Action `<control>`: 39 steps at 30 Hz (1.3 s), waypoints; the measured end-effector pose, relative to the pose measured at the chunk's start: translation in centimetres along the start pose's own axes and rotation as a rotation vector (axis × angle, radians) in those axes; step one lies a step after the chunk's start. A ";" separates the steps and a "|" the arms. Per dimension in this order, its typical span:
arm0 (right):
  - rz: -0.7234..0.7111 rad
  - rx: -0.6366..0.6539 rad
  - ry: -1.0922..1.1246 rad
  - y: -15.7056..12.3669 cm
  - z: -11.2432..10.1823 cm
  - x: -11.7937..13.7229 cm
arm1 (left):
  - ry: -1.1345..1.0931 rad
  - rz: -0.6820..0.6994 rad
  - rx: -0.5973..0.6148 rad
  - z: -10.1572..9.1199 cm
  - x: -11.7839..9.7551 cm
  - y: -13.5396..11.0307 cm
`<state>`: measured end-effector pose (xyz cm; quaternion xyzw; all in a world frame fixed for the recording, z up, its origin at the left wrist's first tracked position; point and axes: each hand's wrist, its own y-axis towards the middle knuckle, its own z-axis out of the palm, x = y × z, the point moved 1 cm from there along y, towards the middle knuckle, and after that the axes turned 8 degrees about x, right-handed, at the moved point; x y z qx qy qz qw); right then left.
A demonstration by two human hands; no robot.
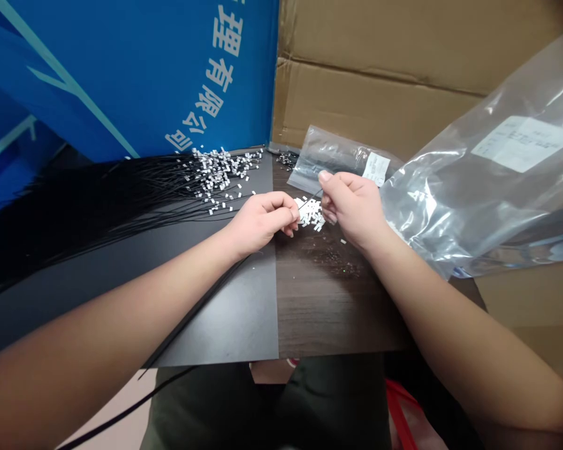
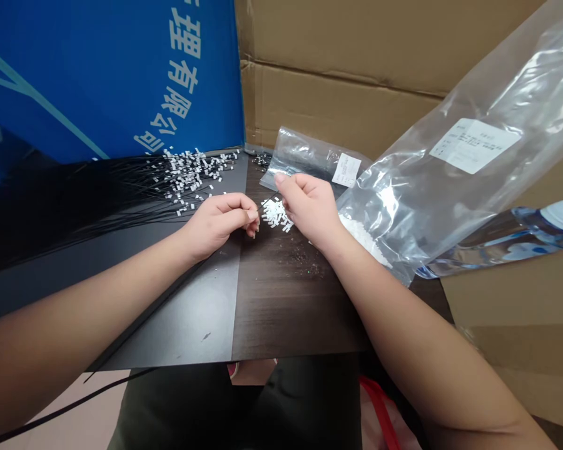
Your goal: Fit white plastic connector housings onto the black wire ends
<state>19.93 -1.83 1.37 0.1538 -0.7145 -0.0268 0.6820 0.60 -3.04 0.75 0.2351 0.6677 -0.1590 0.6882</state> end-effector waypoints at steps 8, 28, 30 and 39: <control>0.014 -0.143 0.125 1.0 -0.9 0.3 | -0.019 -0.002 0.015 0.0 -0.1 -0.1; -0.054 0.376 -0.218 -1.0 1.2 0.3 | -0.009 0.004 0.031 -0.1 -0.1 -0.2; -0.063 0.388 -0.222 -1.0 1.0 0.2 | -0.004 0.017 0.032 -0.1 -0.2 -0.2; -0.071 0.372 -0.233 -1.0 1.1 0.1 | 0.032 0.011 0.001 -0.1 -0.1 -0.2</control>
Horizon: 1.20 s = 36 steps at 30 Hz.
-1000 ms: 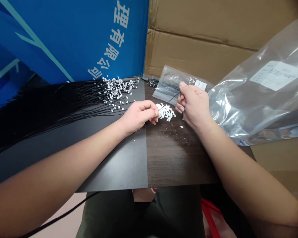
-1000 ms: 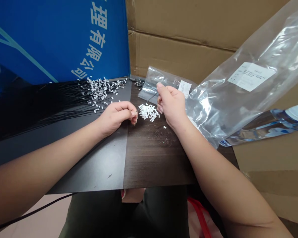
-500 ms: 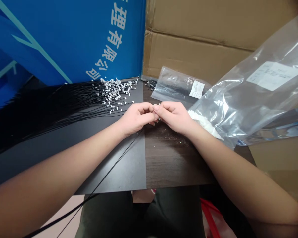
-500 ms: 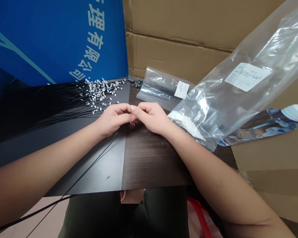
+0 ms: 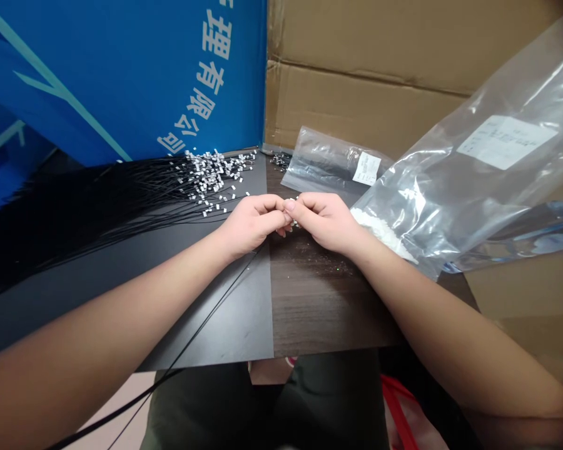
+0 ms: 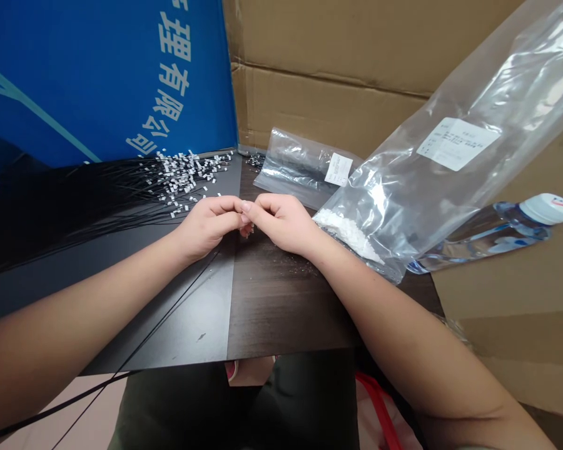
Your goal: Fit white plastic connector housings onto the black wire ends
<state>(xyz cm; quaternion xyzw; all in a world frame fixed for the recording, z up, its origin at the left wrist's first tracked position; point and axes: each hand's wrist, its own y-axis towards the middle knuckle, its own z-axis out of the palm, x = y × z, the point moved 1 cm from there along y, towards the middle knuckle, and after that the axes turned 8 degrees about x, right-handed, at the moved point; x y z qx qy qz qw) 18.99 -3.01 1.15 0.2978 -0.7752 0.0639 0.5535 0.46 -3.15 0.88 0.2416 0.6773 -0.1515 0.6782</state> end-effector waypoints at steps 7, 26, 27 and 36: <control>-0.022 -0.034 -0.014 -0.2 0.0 0.0 | 0.040 0.003 0.002 -0.1 -0.1 0.0; 0.025 -0.233 -0.089 0.1 -1.7 0.4 | 0.021 -0.012 -0.034 -0.3 -0.2 0.1; 0.027 -0.253 -0.072 0.1 -1.9 0.3 | 0.020 -0.011 -0.033 -0.3 -0.1 0.1; 0.063 -0.465 0.205 0.8 -3.7 -0.4 | -0.015 -0.001 -0.030 -0.3 0.2 0.2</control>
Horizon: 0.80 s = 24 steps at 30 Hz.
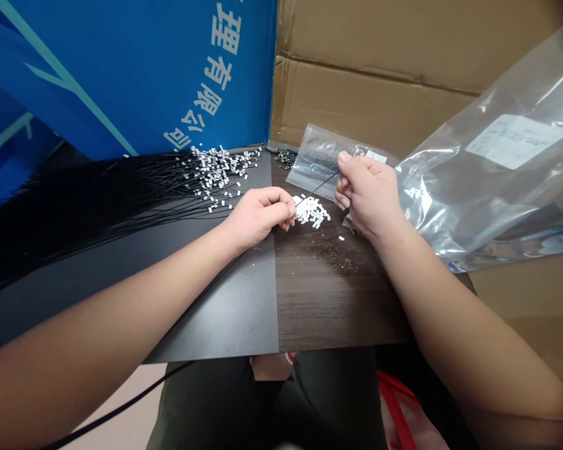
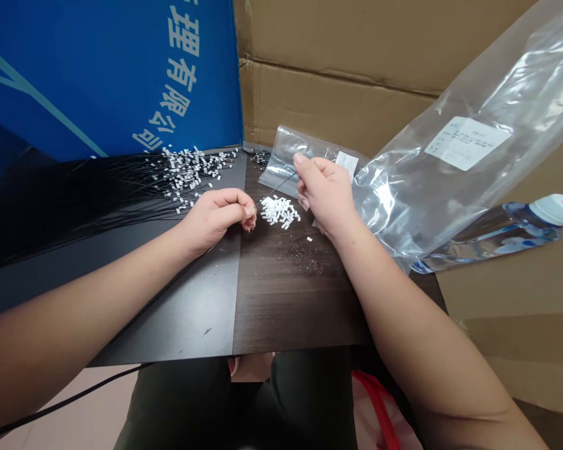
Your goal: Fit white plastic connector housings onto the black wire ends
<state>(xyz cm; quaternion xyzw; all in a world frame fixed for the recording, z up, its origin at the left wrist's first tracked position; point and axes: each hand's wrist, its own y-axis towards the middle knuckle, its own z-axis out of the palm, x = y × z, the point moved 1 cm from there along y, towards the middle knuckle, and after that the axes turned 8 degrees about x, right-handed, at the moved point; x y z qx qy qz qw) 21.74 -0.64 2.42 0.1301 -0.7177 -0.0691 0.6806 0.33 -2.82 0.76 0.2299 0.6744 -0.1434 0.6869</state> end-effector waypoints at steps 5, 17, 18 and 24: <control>-0.009 0.013 0.069 1.0 -1.3 -0.1 | 0.003 0.000 0.008 -0.2 0.0 0.0; 0.160 0.202 0.244 -0.9 1.7 0.4 | -0.106 -0.046 0.054 0.1 0.4 -0.1; 0.155 0.229 0.238 -1.1 2.0 0.2 | -0.099 -0.046 0.057 0.1 0.3 -0.1; 0.139 0.372 0.163 -2.0 3.1 -0.9 | -0.065 0.014 0.077 0.1 0.1 -0.1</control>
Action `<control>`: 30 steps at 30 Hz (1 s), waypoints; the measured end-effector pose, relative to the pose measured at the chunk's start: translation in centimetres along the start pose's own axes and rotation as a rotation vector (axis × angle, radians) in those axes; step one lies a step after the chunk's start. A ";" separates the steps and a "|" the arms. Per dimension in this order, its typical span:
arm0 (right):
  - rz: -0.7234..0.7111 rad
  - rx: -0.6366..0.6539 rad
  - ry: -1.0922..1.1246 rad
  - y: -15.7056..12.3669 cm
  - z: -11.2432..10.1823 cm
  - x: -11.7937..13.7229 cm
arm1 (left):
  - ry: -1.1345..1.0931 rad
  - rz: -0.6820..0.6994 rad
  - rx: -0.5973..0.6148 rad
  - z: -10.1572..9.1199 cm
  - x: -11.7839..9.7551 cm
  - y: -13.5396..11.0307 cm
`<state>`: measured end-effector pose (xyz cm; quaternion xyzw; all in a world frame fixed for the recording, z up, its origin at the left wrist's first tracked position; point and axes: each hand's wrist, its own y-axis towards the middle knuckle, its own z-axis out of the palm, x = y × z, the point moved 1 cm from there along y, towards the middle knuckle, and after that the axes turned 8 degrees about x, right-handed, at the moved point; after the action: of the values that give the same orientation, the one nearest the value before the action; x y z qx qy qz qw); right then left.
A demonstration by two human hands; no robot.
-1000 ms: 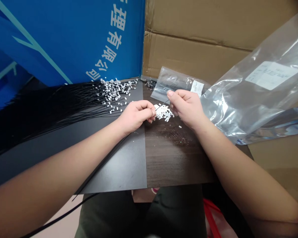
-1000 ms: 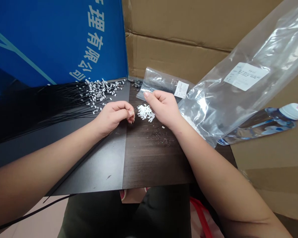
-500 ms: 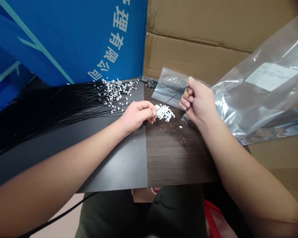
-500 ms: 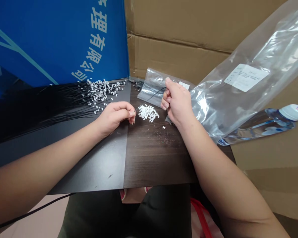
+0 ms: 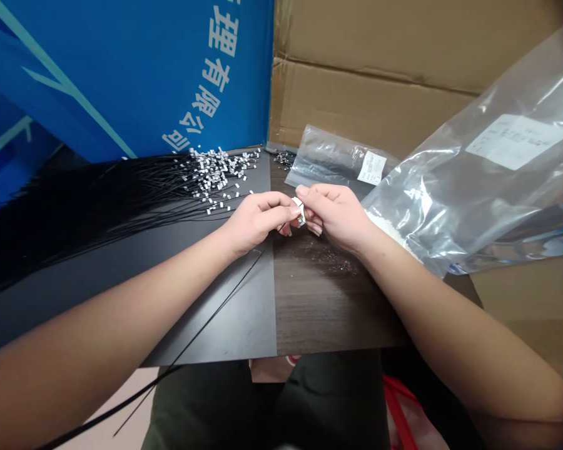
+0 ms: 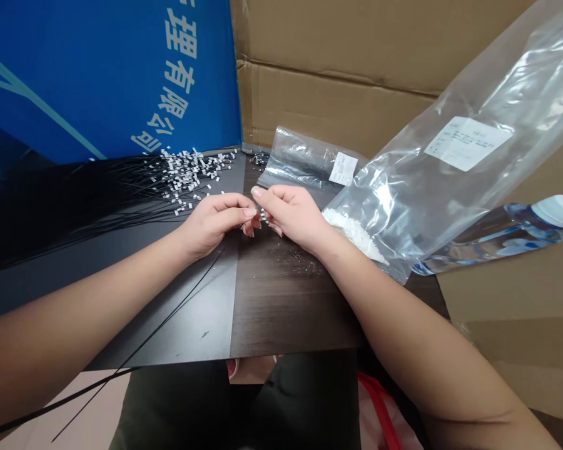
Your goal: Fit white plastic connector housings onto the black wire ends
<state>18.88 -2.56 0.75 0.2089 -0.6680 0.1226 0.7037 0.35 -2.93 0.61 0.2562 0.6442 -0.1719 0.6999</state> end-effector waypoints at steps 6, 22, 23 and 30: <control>-0.006 0.057 -0.115 -0.1 0.9 0.5 | 0.016 0.005 -0.016 0.2 0.0 -0.1; -0.056 0.033 -0.171 -0.1 0.6 1.0 | 0.044 -0.006 -0.084 0.5 -0.2 -0.1; -0.047 0.006 -0.186 -0.1 0.4 0.9 | 0.041 -0.007 -0.085 0.4 -0.3 -0.1; -0.009 -0.082 -0.158 0.0 -1.0 0.5 | 0.061 -0.014 -0.087 0.3 -0.1 0.0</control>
<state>19.80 -2.13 1.20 0.1920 -0.7248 0.0750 0.6574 0.52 -3.13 0.71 0.2262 0.6736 -0.1407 0.6894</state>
